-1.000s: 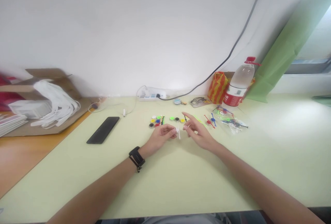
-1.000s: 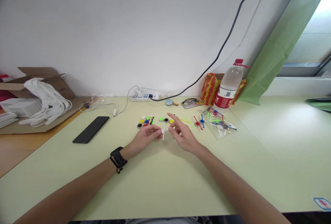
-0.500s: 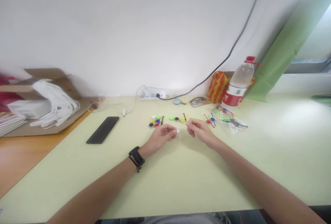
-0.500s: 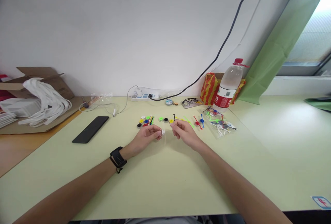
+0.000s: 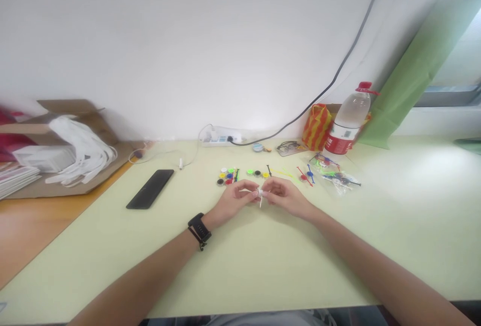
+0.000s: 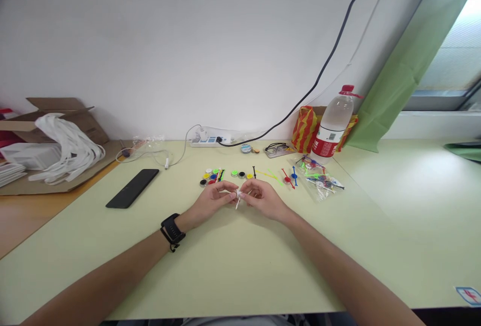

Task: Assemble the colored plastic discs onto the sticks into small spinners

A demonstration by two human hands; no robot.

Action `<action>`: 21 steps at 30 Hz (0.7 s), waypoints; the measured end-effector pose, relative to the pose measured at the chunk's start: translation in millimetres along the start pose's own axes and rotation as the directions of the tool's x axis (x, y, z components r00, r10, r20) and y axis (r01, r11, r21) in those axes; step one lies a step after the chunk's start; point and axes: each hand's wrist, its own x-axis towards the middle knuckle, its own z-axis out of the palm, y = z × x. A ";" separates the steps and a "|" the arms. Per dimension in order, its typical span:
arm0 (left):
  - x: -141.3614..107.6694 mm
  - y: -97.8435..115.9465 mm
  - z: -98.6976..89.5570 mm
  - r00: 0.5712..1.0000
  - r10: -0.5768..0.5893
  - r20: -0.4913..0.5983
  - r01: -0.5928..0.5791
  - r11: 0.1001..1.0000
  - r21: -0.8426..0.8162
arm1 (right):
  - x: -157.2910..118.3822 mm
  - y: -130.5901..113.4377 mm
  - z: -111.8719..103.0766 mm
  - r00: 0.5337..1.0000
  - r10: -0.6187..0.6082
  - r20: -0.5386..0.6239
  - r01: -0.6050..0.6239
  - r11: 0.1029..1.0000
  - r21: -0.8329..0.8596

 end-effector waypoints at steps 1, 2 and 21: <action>-0.1 0.1 0.0 1.000 0.005 -0.015 -0.005 1.000 0.001 | 0.2 0.6 0.7 1.000 0.004 0.006 -0.004 1.000 0.002; -0.2 0.1 -0.1 1.000 0.009 -0.028 -0.009 1.000 0.005 | 0.4 1.3 1.2 1.000 0.006 0.007 -0.006 1.000 0.007; 2.3 -7.2 -3.9 0.999 0.010 -0.049 -0.011 1.000 -0.012 | -5.3 4.4 -5.8 0.989 -0.127 -0.079 0.107 0.971 -0.215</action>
